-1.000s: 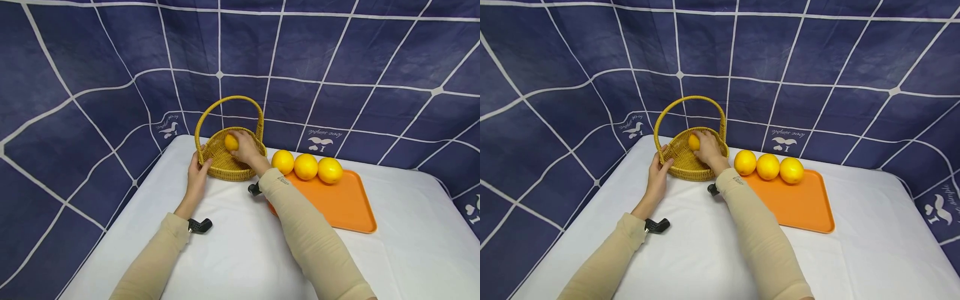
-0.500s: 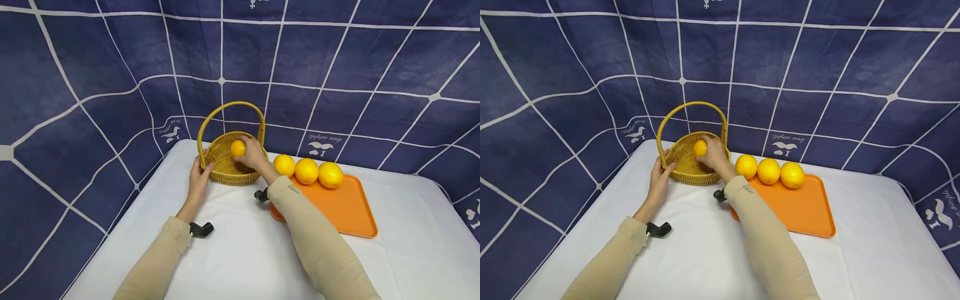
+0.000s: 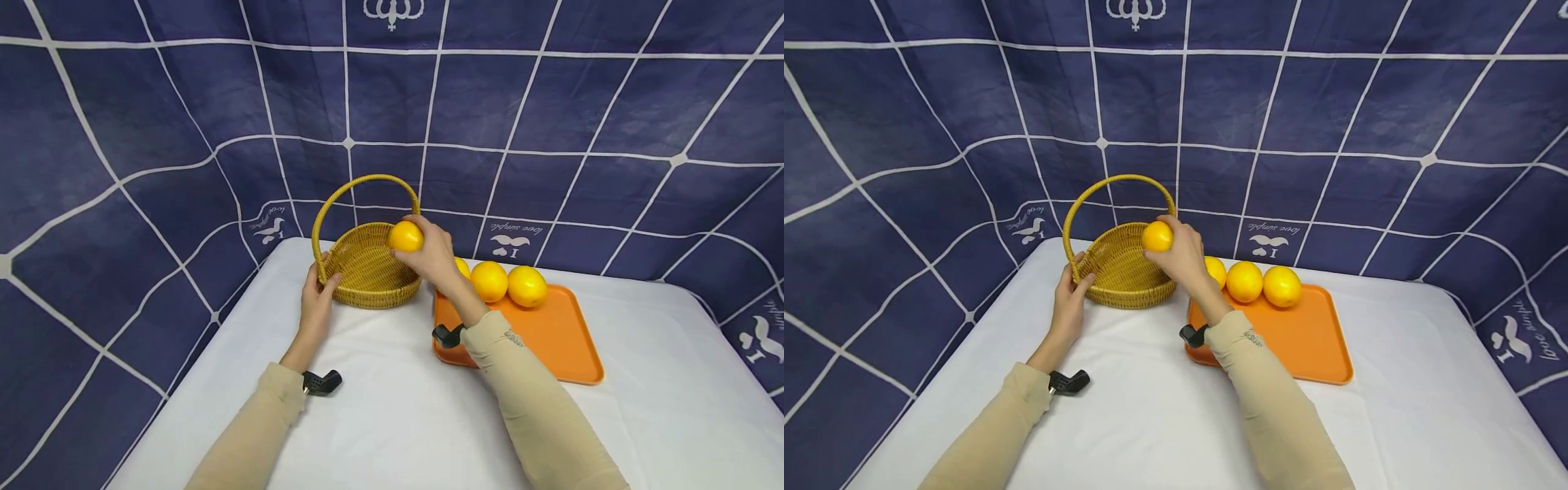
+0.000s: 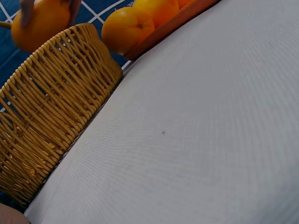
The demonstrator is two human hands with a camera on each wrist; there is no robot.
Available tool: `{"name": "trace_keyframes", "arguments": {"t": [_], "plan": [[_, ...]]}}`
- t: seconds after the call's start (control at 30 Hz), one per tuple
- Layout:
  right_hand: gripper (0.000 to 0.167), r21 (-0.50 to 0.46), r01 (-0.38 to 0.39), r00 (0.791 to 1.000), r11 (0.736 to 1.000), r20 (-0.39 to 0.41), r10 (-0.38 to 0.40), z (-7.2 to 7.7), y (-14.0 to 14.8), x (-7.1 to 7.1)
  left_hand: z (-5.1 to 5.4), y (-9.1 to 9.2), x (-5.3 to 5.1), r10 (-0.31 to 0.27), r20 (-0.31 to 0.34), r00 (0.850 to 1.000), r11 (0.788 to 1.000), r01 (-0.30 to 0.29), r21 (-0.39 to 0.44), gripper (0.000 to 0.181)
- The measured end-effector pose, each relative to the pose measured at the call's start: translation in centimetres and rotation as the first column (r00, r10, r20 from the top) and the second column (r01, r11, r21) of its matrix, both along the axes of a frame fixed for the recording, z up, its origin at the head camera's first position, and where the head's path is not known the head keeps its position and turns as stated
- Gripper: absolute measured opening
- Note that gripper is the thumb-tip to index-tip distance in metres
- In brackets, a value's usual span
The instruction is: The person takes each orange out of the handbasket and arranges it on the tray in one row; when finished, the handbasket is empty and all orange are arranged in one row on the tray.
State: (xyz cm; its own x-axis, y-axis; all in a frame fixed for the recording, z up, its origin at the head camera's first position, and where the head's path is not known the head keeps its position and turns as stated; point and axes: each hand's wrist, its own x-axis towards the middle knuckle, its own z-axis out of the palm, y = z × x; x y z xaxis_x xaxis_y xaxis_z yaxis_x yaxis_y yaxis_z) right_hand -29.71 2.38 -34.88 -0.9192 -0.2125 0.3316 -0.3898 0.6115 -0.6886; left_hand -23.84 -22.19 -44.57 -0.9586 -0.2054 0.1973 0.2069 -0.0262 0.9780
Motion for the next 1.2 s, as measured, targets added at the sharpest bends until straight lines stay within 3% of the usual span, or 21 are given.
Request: {"name": "trace_keyframes", "arguments": {"t": [0.27, 0.43, 0.63, 0.83, 0.97, 1.2], "plan": [[0.068, 0.032, 0.173, 0.985, 0.984, 0.012, -0.174, 0.8, 8.3, 1.9, -0.2, 0.1, 0.0, -0.01, 0.009, 1.0, 1.0, 0.01, -0.014, 0.06], [0.069, 0.063, 0.268, 0.961, 0.961, 0.05, -0.271, 0.8, 13.7, 2.5, 0.1, 0.1, 0.0, 0.003, 0.007, 1.0, 1.0, -0.003, -0.031, 0.058], [0.076, 0.092, 0.376, 0.917, 0.922, 0.104, -0.385, 0.4, 18.9, 2.9, 0.3, 0.1, 0.1, 0.002, 0.013, 1.0, 1.0, -0.001, -0.026, 0.059], [0.078, 0.09, 0.464, 0.87, 0.881, 0.141, -0.473, -1.0, 22.8, 3.2, 0.3, -0.1, 0.1, 0.01, 0.017, 1.0, 0.999, -0.009, -0.034, 0.06], [0.08, 0.094, 0.496, 0.849, 0.863, 0.154, -0.505, -2.5, 24.5, 3.3, 0.2, -0.1, 0.0, 0.01, 0.014, 1.0, 1.0, -0.01, -0.026, 0.061], [0.088, 0.104, 0.51, 0.823, 0.854, 0.232, -0.519, -5.9, 25.9, 3.2, 0.0, 0.1, -0.4, 0.007, 0.026, 1.0, 1.0, -0.007, -0.005, 0.061]]}}
